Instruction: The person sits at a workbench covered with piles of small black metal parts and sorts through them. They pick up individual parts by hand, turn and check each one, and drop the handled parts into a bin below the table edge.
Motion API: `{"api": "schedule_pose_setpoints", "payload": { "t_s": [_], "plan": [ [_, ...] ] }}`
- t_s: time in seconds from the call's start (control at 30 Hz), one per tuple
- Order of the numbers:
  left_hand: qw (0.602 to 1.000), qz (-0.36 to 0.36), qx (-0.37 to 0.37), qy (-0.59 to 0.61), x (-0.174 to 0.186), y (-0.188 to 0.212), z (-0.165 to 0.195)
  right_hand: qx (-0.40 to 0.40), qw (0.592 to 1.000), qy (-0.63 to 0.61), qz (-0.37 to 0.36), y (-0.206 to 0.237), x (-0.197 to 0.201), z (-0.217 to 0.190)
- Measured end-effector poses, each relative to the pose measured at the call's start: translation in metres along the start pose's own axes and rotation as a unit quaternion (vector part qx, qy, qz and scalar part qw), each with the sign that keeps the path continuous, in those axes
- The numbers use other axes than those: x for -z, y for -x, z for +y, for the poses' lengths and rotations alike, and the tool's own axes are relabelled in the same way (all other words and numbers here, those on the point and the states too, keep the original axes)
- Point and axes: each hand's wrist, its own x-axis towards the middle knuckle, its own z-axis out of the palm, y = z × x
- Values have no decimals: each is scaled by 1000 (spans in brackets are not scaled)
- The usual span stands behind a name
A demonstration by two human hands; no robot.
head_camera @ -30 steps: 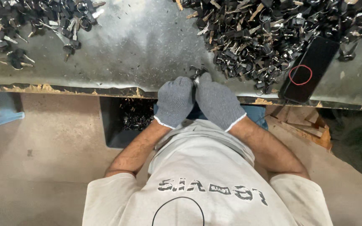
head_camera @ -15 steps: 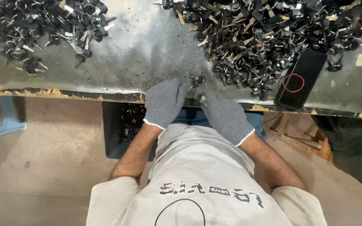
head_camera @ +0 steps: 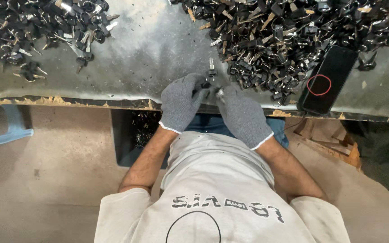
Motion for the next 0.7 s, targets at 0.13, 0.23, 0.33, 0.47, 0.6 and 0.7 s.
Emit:
{"api": "schedule_pose_setpoints", "payload": {
  "t_s": [0.13, 0.23, 0.33, 0.47, 0.6, 0.7],
  "plan": [
    [994, 26, -82, -62, -14, 2, -6, 5, 998, 60, 6, -9, -13, -15],
    [989, 25, -104, -100, -20, 6, -7, -26, 989, 134, -53, -13, -13, -22],
    [992, 29, -102, -73, -21, 8, -10, 16, 994, 100, -41, -19, 3, -12],
    [992, 31, -104, -62, -22, 9, -11, 72, 997, -41, 1, -19, 17, -6],
    [990, 8, -113, -84, -23, 9, -11, -26, 987, 153, -36, -15, 5, -21],
    [988, 16, -131, -81, -21, 8, -10, 40, 993, 110, -28, -18, 0, -16]
  ]
}}
